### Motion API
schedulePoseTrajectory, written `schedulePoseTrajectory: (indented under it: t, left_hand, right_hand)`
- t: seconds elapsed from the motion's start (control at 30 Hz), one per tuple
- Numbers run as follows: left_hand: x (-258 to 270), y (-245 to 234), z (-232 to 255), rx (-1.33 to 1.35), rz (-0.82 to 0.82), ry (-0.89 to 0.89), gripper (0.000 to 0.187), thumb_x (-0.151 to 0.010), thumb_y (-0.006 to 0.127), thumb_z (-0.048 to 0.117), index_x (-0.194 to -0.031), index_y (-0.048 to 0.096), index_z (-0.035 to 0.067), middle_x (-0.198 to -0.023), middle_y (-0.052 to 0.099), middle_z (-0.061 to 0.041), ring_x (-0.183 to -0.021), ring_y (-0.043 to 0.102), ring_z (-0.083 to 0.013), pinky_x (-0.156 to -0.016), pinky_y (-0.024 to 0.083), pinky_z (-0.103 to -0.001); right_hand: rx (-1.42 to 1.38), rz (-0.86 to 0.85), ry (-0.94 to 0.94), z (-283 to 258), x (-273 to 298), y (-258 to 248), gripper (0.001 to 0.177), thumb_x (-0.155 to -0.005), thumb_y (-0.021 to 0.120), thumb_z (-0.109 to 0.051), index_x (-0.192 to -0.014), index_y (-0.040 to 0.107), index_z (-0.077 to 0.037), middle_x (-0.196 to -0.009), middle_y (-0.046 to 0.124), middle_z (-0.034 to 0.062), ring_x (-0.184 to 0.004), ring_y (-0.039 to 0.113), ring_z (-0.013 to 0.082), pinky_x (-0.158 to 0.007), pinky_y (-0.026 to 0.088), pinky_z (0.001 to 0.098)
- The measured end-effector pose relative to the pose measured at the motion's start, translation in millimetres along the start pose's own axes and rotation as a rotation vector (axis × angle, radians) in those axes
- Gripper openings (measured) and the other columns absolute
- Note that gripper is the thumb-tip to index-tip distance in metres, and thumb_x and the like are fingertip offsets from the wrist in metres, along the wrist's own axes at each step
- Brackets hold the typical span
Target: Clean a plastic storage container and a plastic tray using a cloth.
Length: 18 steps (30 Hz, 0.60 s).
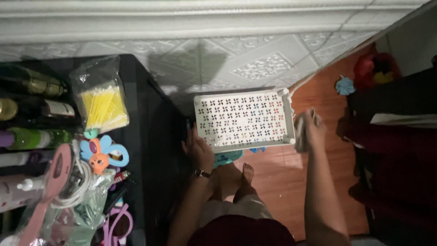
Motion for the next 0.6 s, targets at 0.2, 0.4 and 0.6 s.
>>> schedulePoseTrajectory:
  t: [0.2, 0.4, 0.6]
  left_hand:
    - [3.8, 11.7, -12.3, -0.038, 0.061, 0.082, 0.054, -0.113, 0.023, 0.036, -0.151, 0.050, 0.009, -0.150, 0.056, -0.017, -0.140, 0.048, -0.0378, -0.118, 0.017, -0.064]
    - [3.5, 11.8, -13.6, -0.001, -0.009, -0.010, 0.057, -0.110, 0.022, 0.039, -0.149, 0.052, 0.010, -0.145, 0.060, -0.013, -0.135, 0.052, -0.0350, -0.119, 0.016, -0.065]
    - [6.3, 19.3, -20.2, 0.001, 0.049, 0.023, 0.059, -0.110, 0.019, 0.040, -0.148, 0.054, 0.011, -0.148, 0.058, -0.014, -0.141, 0.047, -0.0375, -0.119, 0.013, -0.066]
  right_hand:
    - [-0.054, -0.129, 0.009, -9.3, -17.7, 17.9, 0.037, -0.085, 0.087, -0.031, -0.097, 0.074, 0.002, -0.090, 0.073, 0.0053, -0.072, 0.063, 0.0106, -0.061, 0.051, 0.0295]
    - [-0.088, -0.135, -0.049, -5.3, -13.0, 15.5, 0.036, -0.078, 0.090, -0.026, -0.099, 0.073, -0.001, -0.092, 0.073, 0.0034, -0.075, 0.065, 0.0103, -0.065, 0.054, 0.0286]
    - [0.055, 0.049, -0.440, -4.3, -8.1, -1.8, 0.039, -0.083, 0.085, -0.014, -0.114, 0.068, 0.001, -0.102, 0.072, 0.0055, -0.088, 0.067, 0.0131, -0.078, 0.055, 0.0282]
Point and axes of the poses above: each hand's wrist, its own x-axis away from the middle knuckle, its own y-axis out of the palm, z = x × y, the point moved 2 cm from there along -x, towards the middle knuckle
